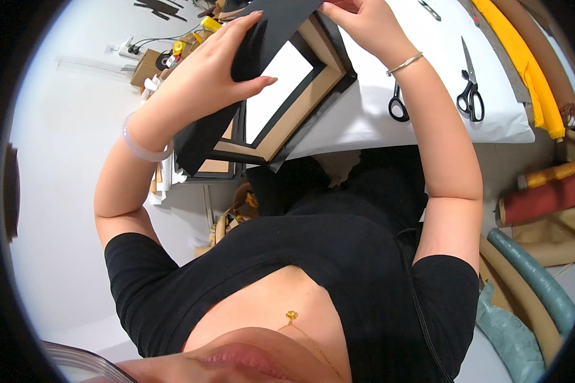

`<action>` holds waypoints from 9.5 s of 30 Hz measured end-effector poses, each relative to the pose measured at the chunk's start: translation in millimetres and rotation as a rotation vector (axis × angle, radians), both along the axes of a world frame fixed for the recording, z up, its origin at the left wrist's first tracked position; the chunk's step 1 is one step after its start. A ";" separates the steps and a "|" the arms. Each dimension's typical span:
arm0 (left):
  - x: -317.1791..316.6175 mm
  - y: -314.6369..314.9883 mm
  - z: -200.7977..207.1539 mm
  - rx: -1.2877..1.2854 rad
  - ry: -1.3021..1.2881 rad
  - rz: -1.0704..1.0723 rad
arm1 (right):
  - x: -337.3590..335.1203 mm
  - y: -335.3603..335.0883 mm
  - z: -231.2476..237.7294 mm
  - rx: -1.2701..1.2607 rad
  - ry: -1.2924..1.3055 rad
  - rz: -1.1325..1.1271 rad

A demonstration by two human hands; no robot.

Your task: The person folds a black foam sheet, then uses an iron to press the folded edge. They place the foam on a cardboard frame and trim the edges with scissors. The person continues to adjust and cut the foam to fit the frame.

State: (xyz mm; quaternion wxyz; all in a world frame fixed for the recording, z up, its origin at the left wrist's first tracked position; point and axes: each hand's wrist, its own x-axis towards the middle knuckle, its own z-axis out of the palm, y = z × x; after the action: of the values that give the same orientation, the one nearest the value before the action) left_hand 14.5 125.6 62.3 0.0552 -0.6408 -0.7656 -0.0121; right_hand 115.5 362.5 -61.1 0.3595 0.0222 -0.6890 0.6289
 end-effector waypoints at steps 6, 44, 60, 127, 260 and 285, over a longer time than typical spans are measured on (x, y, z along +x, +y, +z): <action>9.6 16.2 37.2 -0.112 -0.442 0.130 | 9.0 -8.5 11.3 0.151 -0.071 -0.132; -84.1 -178.6 -148.7 0.506 -1.251 0.023 | -6.6 -204.2 51.0 -0.948 -0.283 0.129; 59.7 -98.4 -146.0 1.014 -0.713 -0.307 | 4.1 -97.5 105.3 -0.426 -0.745 0.083; -68.0 -143.5 -148.6 0.924 -1.007 -0.044 | 67.9 -84.8 -85.6 0.204 -0.009 -0.528; -77.7 -163.6 -73.5 0.890 -0.660 -0.089 | 52.5 -100.8 136.6 1.262 -0.872 0.186; -75.7 -159.4 -74.6 0.897 -0.616 -0.075 | 48.4 -97.3 139.8 1.304 -0.803 0.225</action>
State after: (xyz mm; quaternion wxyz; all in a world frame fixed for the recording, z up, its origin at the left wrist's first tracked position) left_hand -61.2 -33.8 -12.3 0.0958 -0.5480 -0.6428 -0.5266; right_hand 163.9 265.2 78.8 -0.0698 0.0695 -0.9912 0.0889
